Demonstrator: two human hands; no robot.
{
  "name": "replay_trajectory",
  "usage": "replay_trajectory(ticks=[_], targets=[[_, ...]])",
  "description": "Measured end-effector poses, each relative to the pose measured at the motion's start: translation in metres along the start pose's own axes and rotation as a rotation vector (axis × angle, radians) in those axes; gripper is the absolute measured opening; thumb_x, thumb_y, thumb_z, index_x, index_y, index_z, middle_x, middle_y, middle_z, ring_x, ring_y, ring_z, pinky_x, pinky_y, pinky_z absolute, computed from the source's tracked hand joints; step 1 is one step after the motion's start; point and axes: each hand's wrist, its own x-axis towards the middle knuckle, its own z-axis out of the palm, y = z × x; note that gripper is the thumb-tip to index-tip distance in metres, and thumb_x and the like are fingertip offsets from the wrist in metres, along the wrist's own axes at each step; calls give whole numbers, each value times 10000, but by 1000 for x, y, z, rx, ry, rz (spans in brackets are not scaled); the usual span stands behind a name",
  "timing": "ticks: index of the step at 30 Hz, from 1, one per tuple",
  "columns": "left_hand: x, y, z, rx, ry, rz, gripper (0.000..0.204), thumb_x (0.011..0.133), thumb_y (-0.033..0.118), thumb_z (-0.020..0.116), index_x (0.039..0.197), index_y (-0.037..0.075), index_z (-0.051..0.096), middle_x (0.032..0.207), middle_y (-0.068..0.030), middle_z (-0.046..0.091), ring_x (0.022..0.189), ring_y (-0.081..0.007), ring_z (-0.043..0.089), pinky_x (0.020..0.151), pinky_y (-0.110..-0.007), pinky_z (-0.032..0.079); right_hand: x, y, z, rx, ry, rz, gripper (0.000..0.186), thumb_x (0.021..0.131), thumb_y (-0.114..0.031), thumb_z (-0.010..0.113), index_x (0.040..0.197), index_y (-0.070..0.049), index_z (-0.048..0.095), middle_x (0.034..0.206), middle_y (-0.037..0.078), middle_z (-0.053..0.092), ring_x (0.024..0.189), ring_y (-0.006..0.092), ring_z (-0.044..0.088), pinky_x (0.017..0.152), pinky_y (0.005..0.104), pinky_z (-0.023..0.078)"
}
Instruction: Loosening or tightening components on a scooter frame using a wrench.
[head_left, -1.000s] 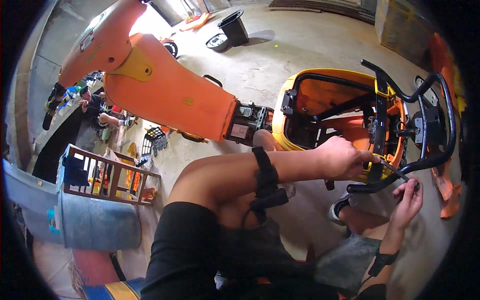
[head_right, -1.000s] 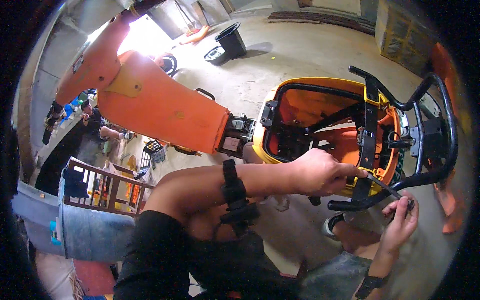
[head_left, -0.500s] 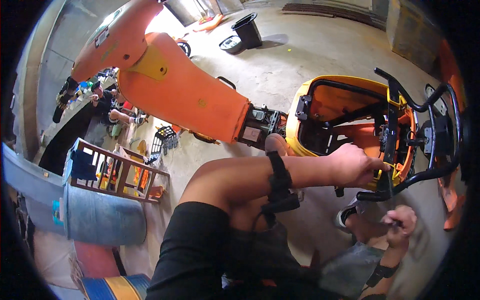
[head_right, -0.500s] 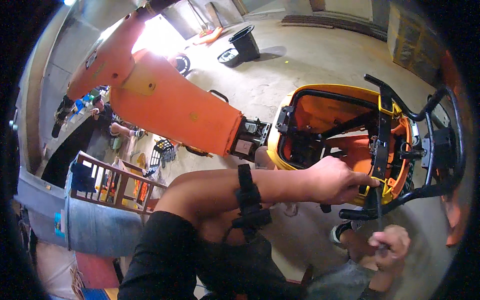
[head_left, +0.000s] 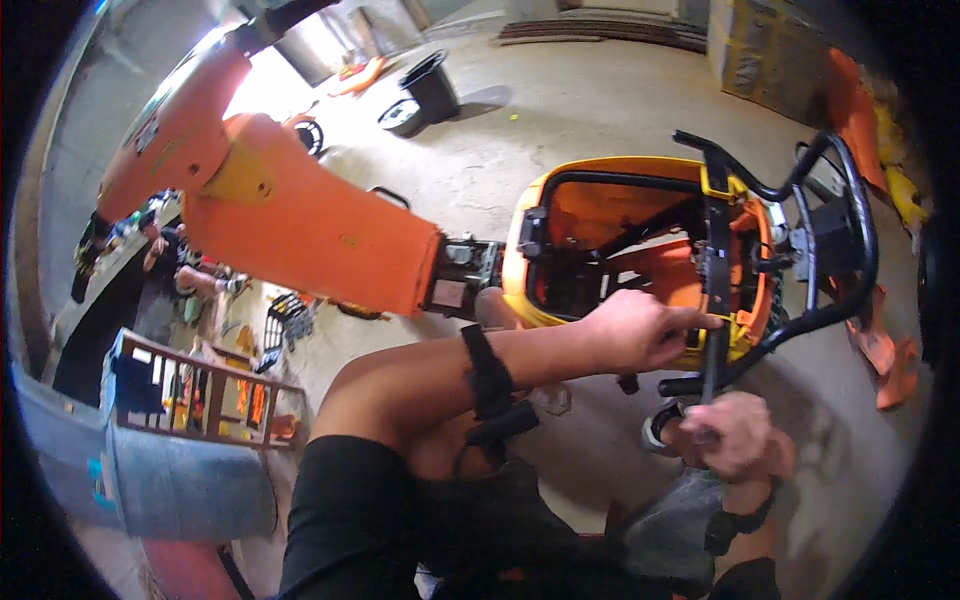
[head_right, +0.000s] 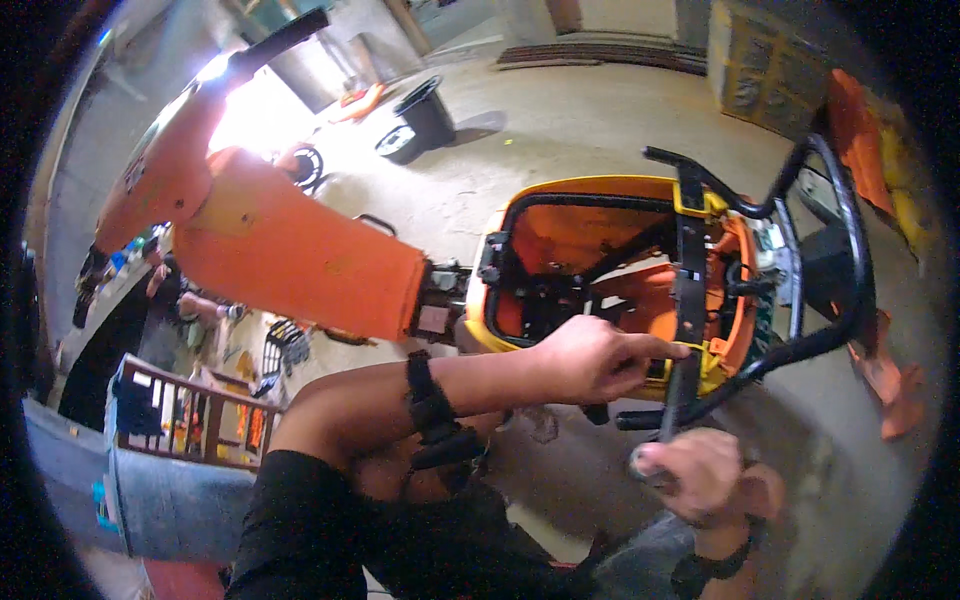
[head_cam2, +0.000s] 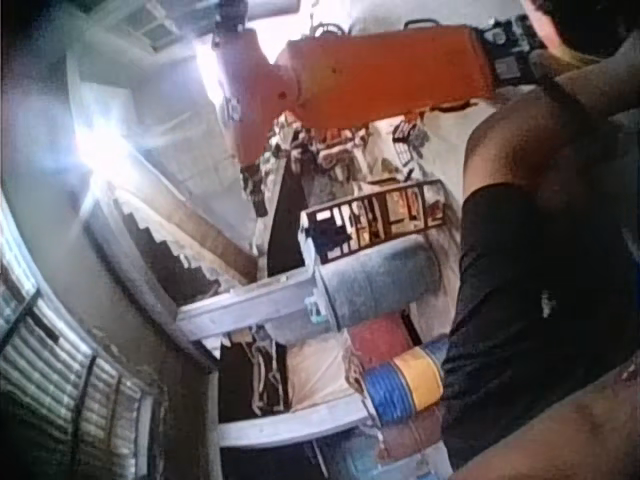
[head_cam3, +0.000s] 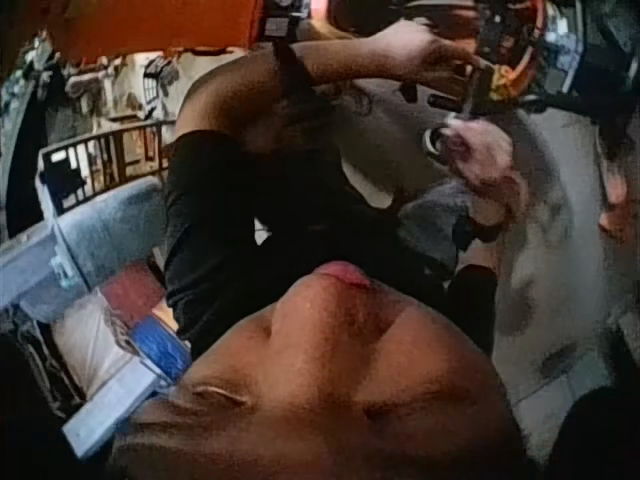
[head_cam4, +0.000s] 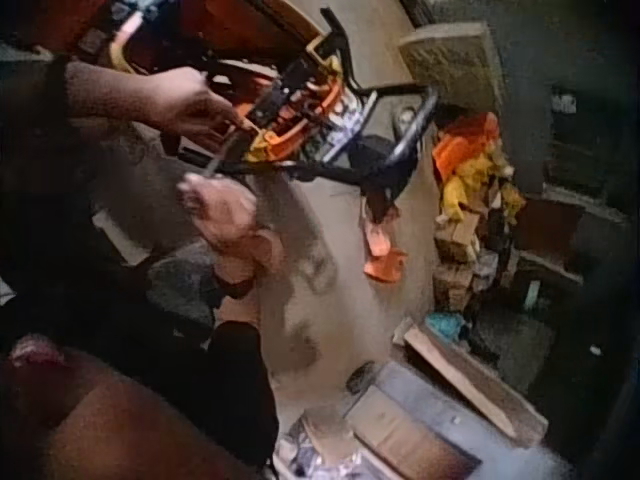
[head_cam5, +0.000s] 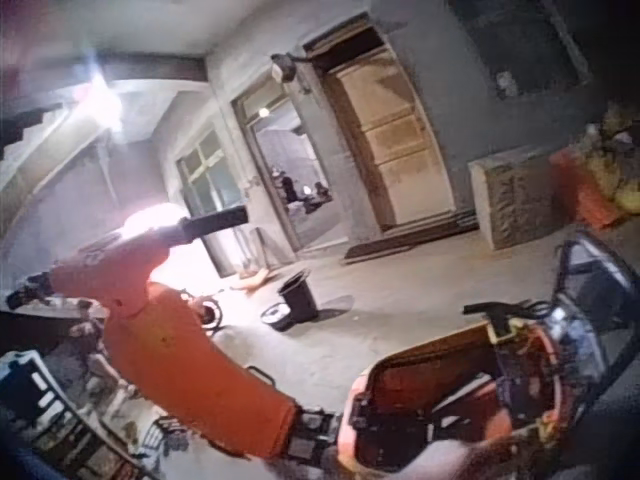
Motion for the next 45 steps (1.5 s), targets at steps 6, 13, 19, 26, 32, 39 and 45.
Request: replay_trajectory(ticks=[6,13,19,26,32,39,45], targets=[[2,2,5,65,12,50,525,874,151,606,1384,276,599,668,-119,651,571,-317,654,557,-447,548,-13,27,-9,235,-135,-31,222,776,-63,783,968,-113,684,698,11,662,543,192,642,506,330,503],[6,12,-1,103,-20,26,517,873,175,599,1382,266,601,650,-115,645,543,-302,649,537,-427,550,-53,35,-6,425,498,783,140,992,-165,651,986,-28,622,728,45,639,621,139,630,579,269,513],[3,13,-5,20,-33,-45,501,874,173,586,1371,235,603,622,-136,618,547,-318,641,556,-444,538,-26,26,1,576,557,681,195,977,-204,673,1052,-36,610,749,42,639,663,156,650,626,280,519],[4,9,0,-8,-16,-8,540,883,158,593,1415,245,559,694,-138,643,614,-319,664,591,-443,540,-3,12,-5,165,44,-13,350,731,-49,794,1050,-108,663,782,-6,657,638,193,668,564,332,521],[-1,7,-1,68,5,124,636,866,100,608,1481,221,503,737,-108,632,647,-308,658,592,-430,541,-21,17,-4,182,-47,3,416,672,-52,799,1065,-111,677,772,-7,689,643,199,687,555,324,526],[0,6,-4,134,-67,60,660,852,115,604,1493,225,491,708,-106,625,621,-311,651,574,-432,537,-18,17,-7,236,43,36,353,709,-33,788,1037,-106,679,701,8,686,614,203,686,547,326,520],[3,5,1,201,-18,122,654,847,131,604,1487,216,498,696,-92,641,594,-304,652,544,-440,529,-37,28,-7,381,301,371,166,908,-67,704,1067,-68,655,691,52,664,606,170,658,555,296,510]])
